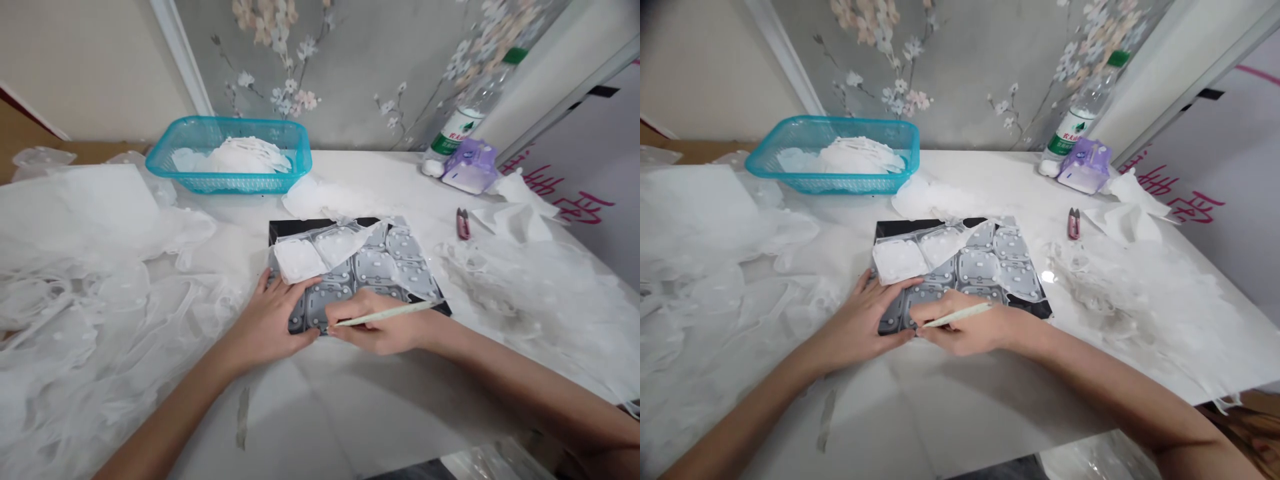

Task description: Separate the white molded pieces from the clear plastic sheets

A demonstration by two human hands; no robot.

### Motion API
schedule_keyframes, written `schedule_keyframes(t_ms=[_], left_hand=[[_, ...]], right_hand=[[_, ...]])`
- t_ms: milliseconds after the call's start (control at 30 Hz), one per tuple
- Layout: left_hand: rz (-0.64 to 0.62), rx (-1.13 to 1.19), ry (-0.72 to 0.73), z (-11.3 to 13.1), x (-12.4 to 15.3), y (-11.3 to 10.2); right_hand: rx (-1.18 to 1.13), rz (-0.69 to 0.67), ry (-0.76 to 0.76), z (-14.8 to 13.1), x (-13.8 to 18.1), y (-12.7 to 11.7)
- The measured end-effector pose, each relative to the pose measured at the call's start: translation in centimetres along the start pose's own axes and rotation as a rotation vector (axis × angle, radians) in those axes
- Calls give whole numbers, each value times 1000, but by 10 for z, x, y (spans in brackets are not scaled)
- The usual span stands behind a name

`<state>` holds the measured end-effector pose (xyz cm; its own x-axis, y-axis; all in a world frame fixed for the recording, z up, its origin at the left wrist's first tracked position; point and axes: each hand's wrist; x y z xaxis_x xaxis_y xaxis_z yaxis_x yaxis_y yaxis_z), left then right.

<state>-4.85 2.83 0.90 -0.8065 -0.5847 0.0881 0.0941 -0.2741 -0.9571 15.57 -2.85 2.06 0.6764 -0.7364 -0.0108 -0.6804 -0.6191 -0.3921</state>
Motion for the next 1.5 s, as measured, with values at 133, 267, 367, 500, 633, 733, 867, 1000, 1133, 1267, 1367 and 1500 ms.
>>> schedule_keyframes(t_ms=[133, 267, 367, 500, 633, 733, 867, 1000, 1133, 1267, 1367, 1500], left_hand=[[15, 17, 2, -1, 0, 1], [13, 19, 7, -1, 1, 1], [-4, 15, 9, -1, 0, 0], [-9, 34, 8, -2, 0, 0], [-4, 45, 11, -4, 1, 1], [-6, 34, 17, -4, 1, 1], [-27, 19, 5, -3, 1, 1], [-27, 18, 4, -2, 1, 1], [-37, 15, 4, -3, -1, -1], [-49, 15, 0, -2, 0, -2], [-43, 12, 13, -2, 1, -2], [-41, 20, 15, -1, 1, -1]], right_hand=[[39, 4, 7, 1, 0, 3], [70, -3, 43, -5, 0, 6], [105, -37, 69, -13, 2, 5], [109, -72, 69, -23, 6, -4], [74, -106, 85, -24, 3, -9], [39, -100, 87, -18, -3, -7], [11, -40, 50, -7, -5, 5], [14, 55, 59, -4, 4, 13], [6, -37, 141, -15, 14, 1], [10, -96, 136, -19, 13, -8], [-5, -56, 68, -13, 7, -1], [-9, 10, 40, -2, 9, 13]])
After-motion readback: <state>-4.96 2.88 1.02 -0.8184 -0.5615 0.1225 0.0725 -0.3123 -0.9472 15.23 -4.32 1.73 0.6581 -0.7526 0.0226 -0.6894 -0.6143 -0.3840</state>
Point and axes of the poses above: each hand's wrist, its own x-axis away from the middle knuckle, its own y-axis out of the palm, z = x × y, and after that the axes turned 12 degrees about -x, right-handed
